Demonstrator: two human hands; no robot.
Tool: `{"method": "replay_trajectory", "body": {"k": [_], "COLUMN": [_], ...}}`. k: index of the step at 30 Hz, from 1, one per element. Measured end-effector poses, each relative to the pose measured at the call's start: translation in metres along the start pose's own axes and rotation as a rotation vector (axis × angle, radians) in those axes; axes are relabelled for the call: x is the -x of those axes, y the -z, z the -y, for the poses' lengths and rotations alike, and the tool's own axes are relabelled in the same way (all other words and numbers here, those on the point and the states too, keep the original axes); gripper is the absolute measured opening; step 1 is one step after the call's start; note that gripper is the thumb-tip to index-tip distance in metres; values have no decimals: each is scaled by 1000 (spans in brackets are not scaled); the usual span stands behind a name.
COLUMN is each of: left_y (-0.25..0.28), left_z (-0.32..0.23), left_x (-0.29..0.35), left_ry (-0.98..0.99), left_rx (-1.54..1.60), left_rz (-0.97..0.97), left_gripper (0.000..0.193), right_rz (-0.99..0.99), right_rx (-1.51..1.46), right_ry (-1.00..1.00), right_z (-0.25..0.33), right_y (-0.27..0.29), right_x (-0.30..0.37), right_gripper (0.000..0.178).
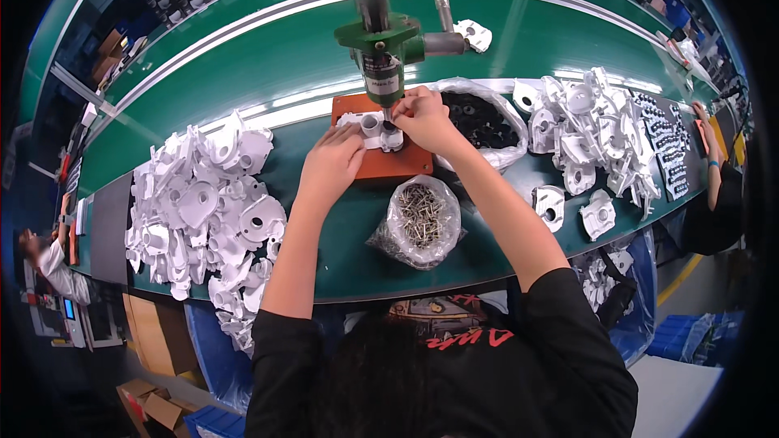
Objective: Assembling small white plastic components using a manual hand press on a factory assembly line.
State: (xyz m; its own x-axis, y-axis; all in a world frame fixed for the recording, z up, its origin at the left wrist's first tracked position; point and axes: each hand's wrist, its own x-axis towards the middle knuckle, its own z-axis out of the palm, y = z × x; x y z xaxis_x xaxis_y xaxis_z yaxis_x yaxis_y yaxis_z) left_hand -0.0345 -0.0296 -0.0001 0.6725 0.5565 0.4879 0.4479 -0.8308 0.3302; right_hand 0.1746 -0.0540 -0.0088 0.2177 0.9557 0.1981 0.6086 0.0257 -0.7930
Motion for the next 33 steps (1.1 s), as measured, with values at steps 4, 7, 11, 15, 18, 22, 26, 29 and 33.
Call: {"method": "replay_trajectory", "body": {"k": [4, 7, 11, 15, 18, 22, 26, 29, 33], "left_y": [-2, -16, -27, -40, -42, -46, -45, -45, -45], "left_z": [-14, -27, -30, -29, -30, -29, -28, -30, -29], "left_x": [2, 3, 5, 8, 7, 7, 8, 7, 7], "left_ry": [12, 7, 33, 36, 41, 51, 54, 49, 50], "left_rx": [-75, -125, -88, -164, -158, -182, -223, -235, -227], "left_rz": [4, -49, -165, -300, -341, -357, -352, -361, -366], "left_gripper": [15, 18, 13, 10, 10, 9, 10, 12, 12], "right_rz": [2, 21, -54, -192, -269, 156, 389, 333, 390], "right_rx": [113, 154, 198, 245, 208, 117, 255, 221, 264], "right_ry": [10, 79, 62, 137, 226, 464, 508, 615, 572], "right_z": [10, 4, 6, 7, 13, 32, 33, 38, 44], "right_y": [-3, 0, 0, -4, 7, 42, 39, 29, 26], "right_x": [-1, 3, 6, 12, 33, 83, 110, 115, 117], "right_gripper": [12, 15, 23, 29, 24, 13, 17, 19, 15]}}
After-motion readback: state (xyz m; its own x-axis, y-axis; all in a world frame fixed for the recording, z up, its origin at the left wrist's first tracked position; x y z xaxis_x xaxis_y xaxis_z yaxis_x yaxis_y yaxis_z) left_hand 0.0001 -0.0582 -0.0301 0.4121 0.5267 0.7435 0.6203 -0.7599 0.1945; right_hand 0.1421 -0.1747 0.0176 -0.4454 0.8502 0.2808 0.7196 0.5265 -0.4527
